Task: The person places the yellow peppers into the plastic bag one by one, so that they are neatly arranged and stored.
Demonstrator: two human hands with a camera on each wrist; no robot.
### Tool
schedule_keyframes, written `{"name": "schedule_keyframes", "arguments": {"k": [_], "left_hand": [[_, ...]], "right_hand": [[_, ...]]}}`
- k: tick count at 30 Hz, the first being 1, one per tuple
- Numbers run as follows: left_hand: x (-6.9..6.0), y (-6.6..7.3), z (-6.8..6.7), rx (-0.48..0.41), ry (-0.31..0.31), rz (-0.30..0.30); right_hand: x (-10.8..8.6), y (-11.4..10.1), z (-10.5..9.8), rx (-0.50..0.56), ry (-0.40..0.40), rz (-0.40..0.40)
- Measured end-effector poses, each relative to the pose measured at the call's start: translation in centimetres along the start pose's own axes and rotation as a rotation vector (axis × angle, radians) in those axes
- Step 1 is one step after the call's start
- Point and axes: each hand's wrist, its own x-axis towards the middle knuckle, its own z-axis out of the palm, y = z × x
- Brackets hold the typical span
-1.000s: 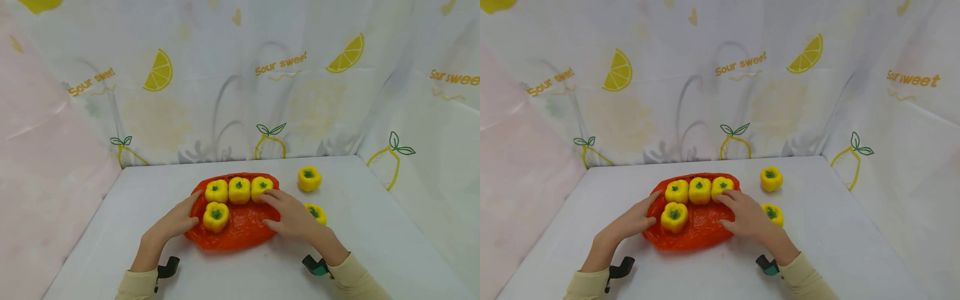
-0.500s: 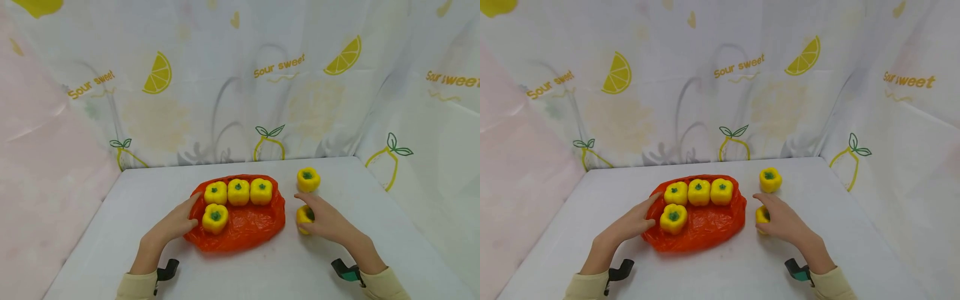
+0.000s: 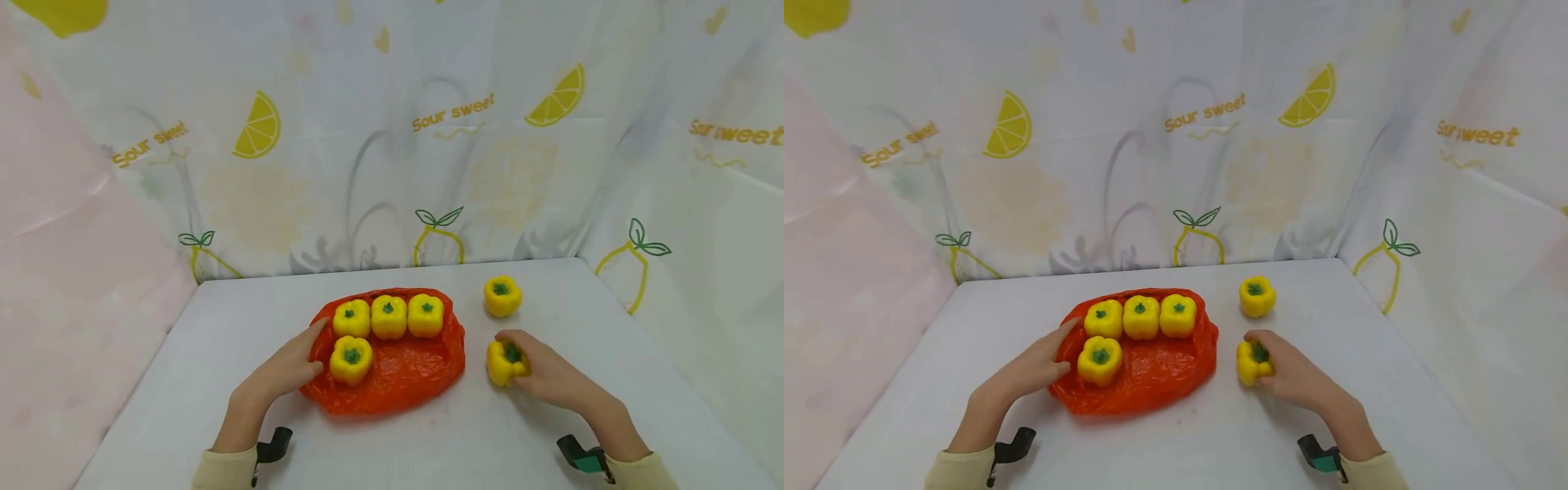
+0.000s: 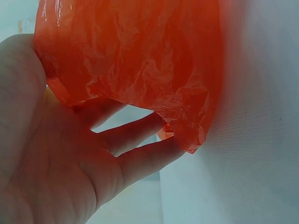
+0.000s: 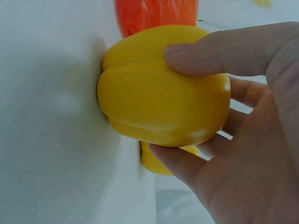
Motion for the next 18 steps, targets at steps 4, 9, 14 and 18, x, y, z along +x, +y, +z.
{"name": "schedule_keyframes", "arguments": {"k": [4, 9, 14, 18], "left_hand": [[-0.1, -0.06, 0.05, 0.0, 0.005, 0.006], [-0.16, -0.14, 0.09, 0.004, 0.012, 0.009], [-0.27, -0.12, 0.0, 0.011, 0.014, 0.009], [-0.23, -0.11, -0.13, 0.014, 0.015, 0.008]], "right_hand": [[-0.13, 0.16, -0.03, -0.007, 0.01, -0.006], [-0.19, 0.19, -0.07, -0.007, 0.026, -0.01], [0.02, 0.14, -0.11, -0.015, 0.025, 0.003], [0.34, -0.07, 0.03, -0.03, 0.048, -0.019]]}}
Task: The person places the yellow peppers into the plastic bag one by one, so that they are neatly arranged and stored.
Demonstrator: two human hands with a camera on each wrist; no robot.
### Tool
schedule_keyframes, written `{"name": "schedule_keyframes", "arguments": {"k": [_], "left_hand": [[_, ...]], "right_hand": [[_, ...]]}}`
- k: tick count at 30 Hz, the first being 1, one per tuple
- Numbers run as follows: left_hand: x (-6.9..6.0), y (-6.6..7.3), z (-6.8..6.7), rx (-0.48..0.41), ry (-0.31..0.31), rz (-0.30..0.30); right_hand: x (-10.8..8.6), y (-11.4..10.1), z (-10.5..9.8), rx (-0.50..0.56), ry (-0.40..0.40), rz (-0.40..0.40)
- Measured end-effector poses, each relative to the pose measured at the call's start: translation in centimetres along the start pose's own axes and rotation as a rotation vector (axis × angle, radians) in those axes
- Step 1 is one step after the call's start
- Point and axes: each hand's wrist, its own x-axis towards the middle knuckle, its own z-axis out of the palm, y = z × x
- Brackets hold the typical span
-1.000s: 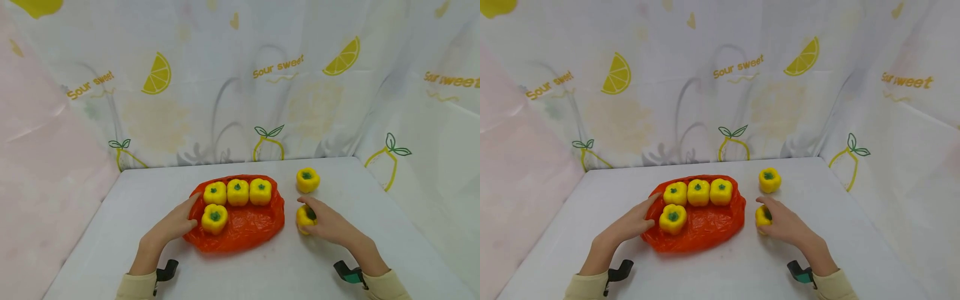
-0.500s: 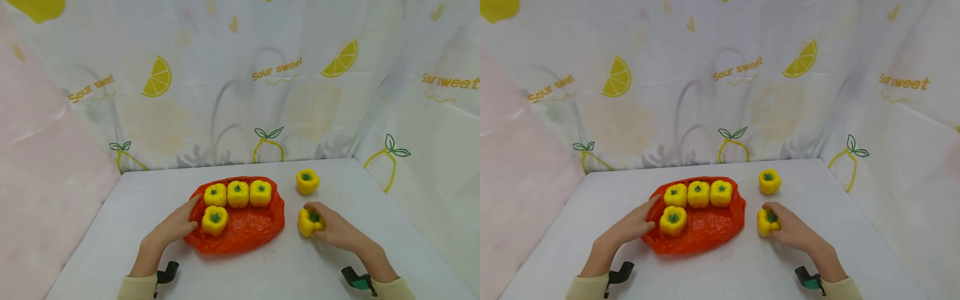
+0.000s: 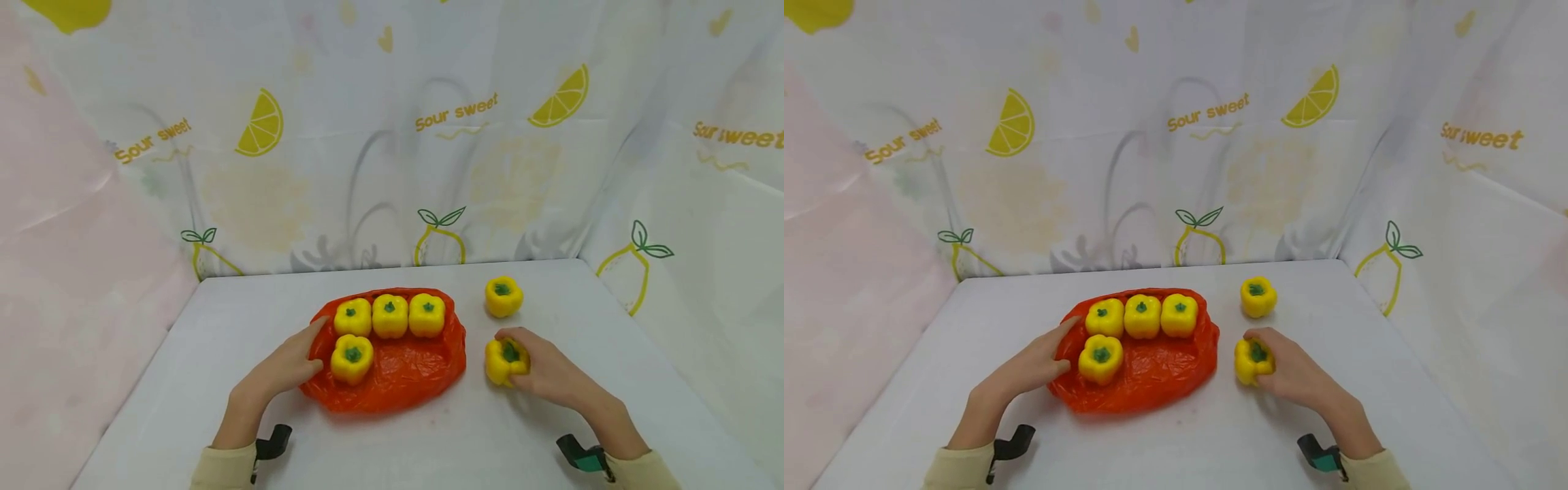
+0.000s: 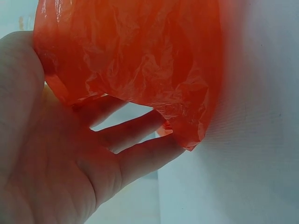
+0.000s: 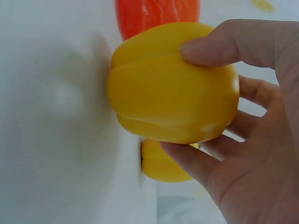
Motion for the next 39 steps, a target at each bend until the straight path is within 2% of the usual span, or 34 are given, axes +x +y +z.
{"name": "schedule_keyframes", "arguments": {"k": [12, 23, 31, 39], "left_hand": [[0.5, -0.1, 0.1, 0.008, -0.004, -0.019], [0.5, 0.2, 0.4, 0.017, 0.004, -0.018], [0.2, 0.5, 0.5, 0.027, 0.0, -0.022], [0.3, 0.6, 0.5, 0.017, -0.001, -0.03]], "right_hand": [[1.1, -2.6, -0.5, -0.035, 0.112, -0.105], [2.6, -5.9, -0.8, -0.003, 0.187, -0.284], [4.0, -8.0, 0.3, 0.044, 0.13, -0.305], [5.9, -9.4, 3.2, 0.075, -0.009, -0.22]]}}
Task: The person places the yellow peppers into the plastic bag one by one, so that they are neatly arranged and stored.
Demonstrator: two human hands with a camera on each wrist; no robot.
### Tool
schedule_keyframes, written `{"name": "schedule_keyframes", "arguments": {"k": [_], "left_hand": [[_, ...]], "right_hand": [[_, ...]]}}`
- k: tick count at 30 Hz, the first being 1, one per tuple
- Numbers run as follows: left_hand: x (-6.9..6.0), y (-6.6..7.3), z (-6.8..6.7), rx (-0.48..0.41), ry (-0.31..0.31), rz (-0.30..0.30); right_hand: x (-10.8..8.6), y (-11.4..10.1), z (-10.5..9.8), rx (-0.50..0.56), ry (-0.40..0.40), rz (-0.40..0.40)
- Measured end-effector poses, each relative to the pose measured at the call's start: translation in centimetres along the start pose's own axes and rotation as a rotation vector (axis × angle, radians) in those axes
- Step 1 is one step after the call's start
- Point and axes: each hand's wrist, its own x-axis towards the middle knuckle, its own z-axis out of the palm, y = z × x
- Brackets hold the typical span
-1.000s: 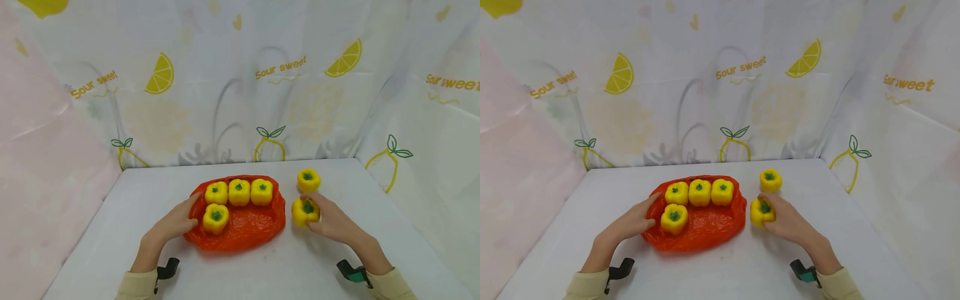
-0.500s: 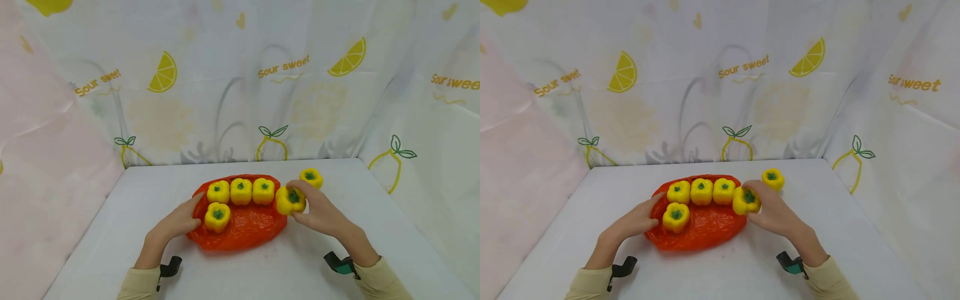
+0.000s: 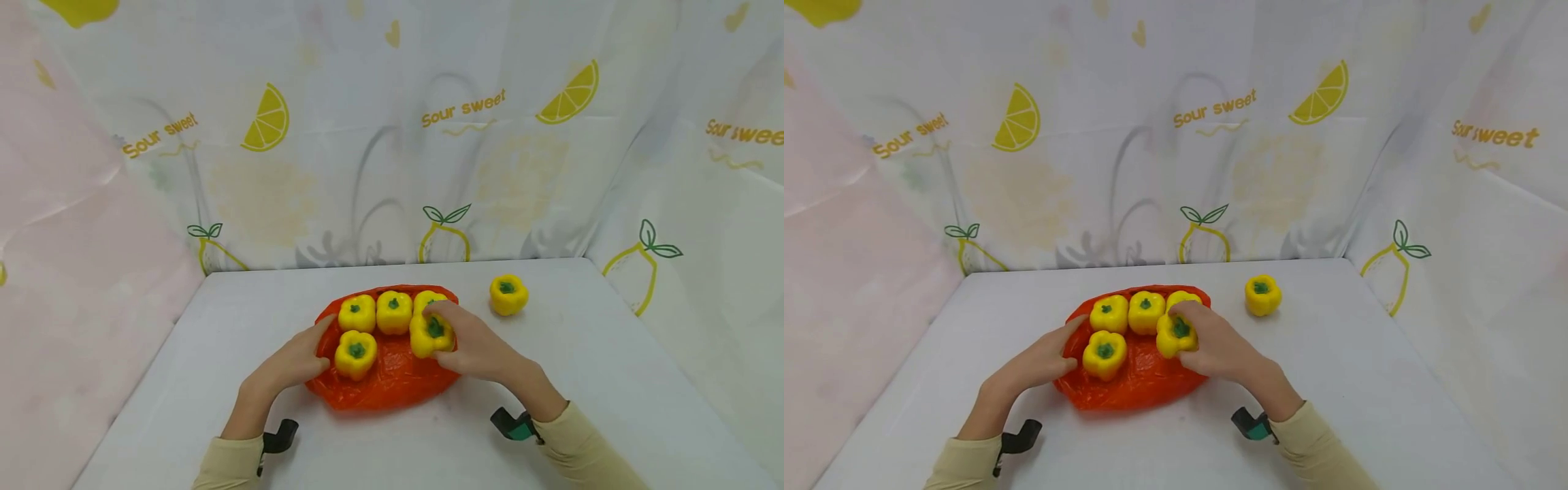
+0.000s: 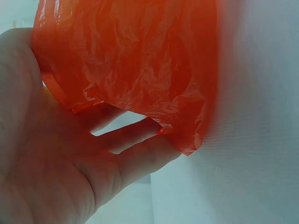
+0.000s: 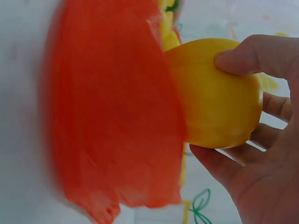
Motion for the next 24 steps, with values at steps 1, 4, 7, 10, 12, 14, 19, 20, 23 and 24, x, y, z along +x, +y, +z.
{"name": "schedule_keyframes", "arguments": {"k": [1, 4, 7, 10, 12, 14, 19, 20, 23, 24], "left_hand": [[0.0, 0.0, 0.0, -0.002, -0.001, -0.003], [0.0, -0.1, 0.1, -0.002, 0.0, -0.01], [0.0, -0.1, 0.0, 0.002, 0.001, -0.013], [-0.1, 0.0, -0.1, 0.003, -0.001, -0.012], [-0.1, 0.0, -0.1, 0.007, -0.001, -0.011], [-0.1, 0.0, -0.1, 0.007, 0.0, -0.01], [-0.1, 0.1, -0.1, 0.006, 0.0, -0.016], [-0.1, 0.0, -0.1, 0.008, -0.002, -0.012], [-0.2, 0.0, -0.1, 0.012, -0.008, -0.013], [-0.2, -0.1, -0.1, 0.012, -0.009, -0.009]], "right_hand": [[0.2, -0.1, 0.4, 0.002, -0.015, -0.002], [0.9, -0.3, 1.6, -0.015, -0.049, -0.002], [1.4, -0.4, 2.7, -0.022, -0.064, -0.005], [1.9, -0.5, 3.6, -0.023, -0.067, -0.012], [2.1, -0.6, 4.0, -0.027, -0.066, -0.016], [2.3, -0.6, 4.5, -0.032, -0.067, -0.018], [2.6, -0.6, 5.4, -0.074, -0.088, -0.022], [2.6, -0.5, 5.6, -0.084, -0.093, -0.025], [2.7, -0.4, 5.9, -0.136, -0.098, -0.039], [2.7, -0.3, 6.0, -0.155, -0.095, -0.044]]}}
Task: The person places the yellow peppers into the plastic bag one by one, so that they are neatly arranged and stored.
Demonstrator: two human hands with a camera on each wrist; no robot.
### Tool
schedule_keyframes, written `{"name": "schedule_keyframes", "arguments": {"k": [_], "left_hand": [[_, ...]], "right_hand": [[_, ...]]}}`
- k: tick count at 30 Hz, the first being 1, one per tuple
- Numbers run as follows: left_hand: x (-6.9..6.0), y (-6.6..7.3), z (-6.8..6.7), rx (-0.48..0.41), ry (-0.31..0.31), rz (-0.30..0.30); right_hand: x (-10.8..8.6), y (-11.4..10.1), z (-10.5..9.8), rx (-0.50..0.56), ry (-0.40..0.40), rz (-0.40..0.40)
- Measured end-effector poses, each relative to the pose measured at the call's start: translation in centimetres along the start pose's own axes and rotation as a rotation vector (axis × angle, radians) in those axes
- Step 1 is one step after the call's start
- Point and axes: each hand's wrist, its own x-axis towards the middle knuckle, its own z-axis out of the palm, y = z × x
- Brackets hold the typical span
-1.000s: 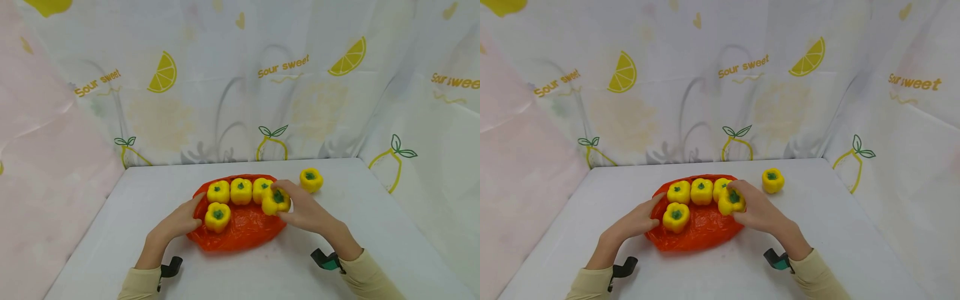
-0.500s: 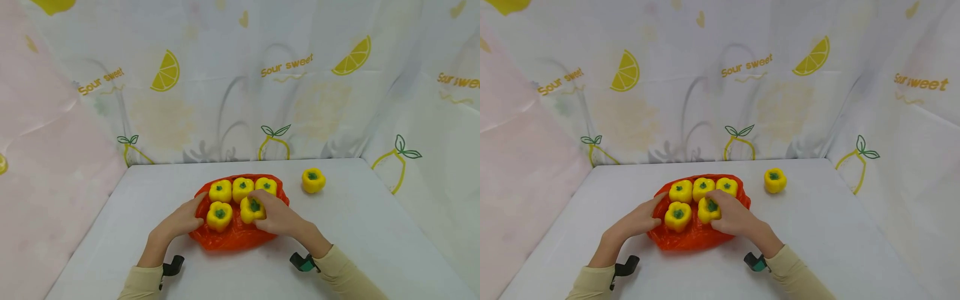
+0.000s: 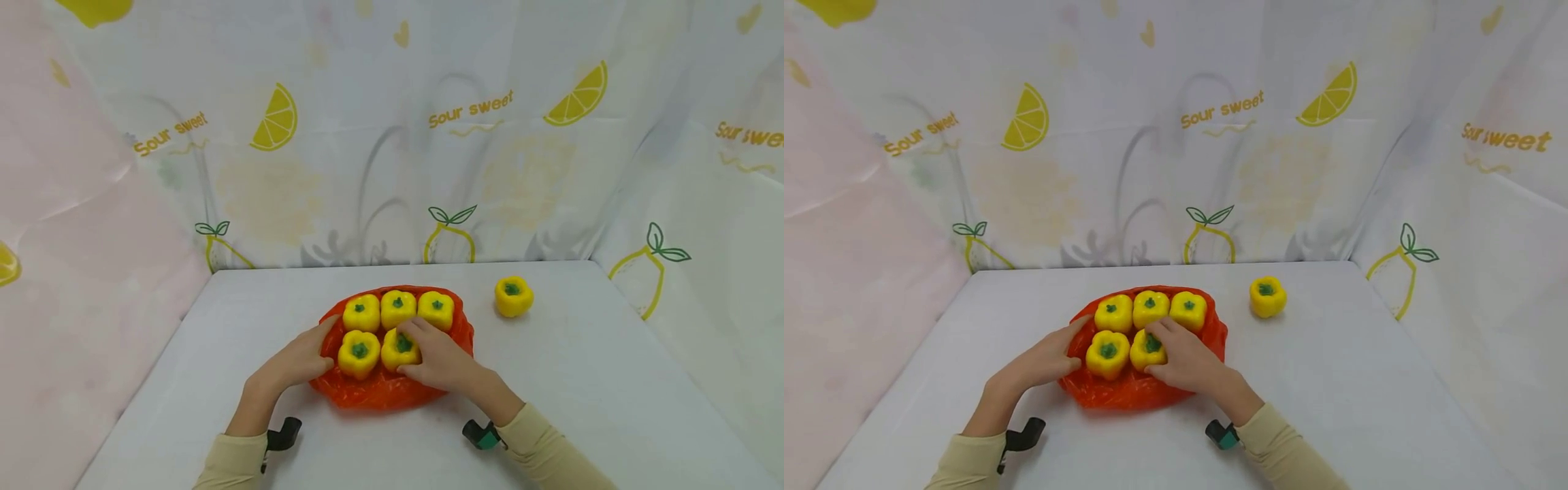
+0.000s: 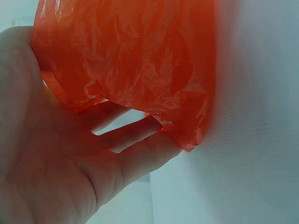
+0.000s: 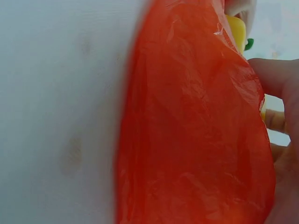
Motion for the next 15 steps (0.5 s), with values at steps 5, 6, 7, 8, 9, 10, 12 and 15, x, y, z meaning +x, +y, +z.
{"name": "schedule_keyframes", "arguments": {"k": [5, 6, 7, 8, 9, 10, 12, 15], "left_hand": [[-0.05, 0.08, -0.11, -0.004, 0.003, 0.003], [-0.06, 0.08, -0.12, -0.006, 0.003, 0.005], [-0.05, 0.09, -0.12, -0.007, 0.004, 0.003], [-0.02, 0.07, -0.11, -0.004, 0.004, 0.004], [-0.01, 0.07, -0.1, -0.004, 0.003, 0.002], [-0.01, 0.09, -0.11, -0.004, 0.003, 0.002], [0.01, 0.08, -0.1, -0.001, 0.005, 0.003], [0.01, 0.04, -0.1, -0.002, 0.006, 0.006]], "right_hand": [[-0.11, 0.23, -0.14, -0.073, 0.012, -0.012], [-0.17, 0.22, -0.24, -0.079, 0.012, -0.014], [-0.22, 0.23, -0.31, -0.084, 0.007, -0.014], [-0.28, 0.26, -0.36, -0.088, 0.003, -0.013], [-0.33, 0.27, -0.43, -0.087, -0.001, -0.013], [-0.37, 0.28, -0.5, -0.085, -0.005, -0.013], [-0.44, 0.32, -0.61, -0.083, -0.013, -0.012], [-0.52, 0.41, -0.81, -0.075, -0.019, -0.007]]}}
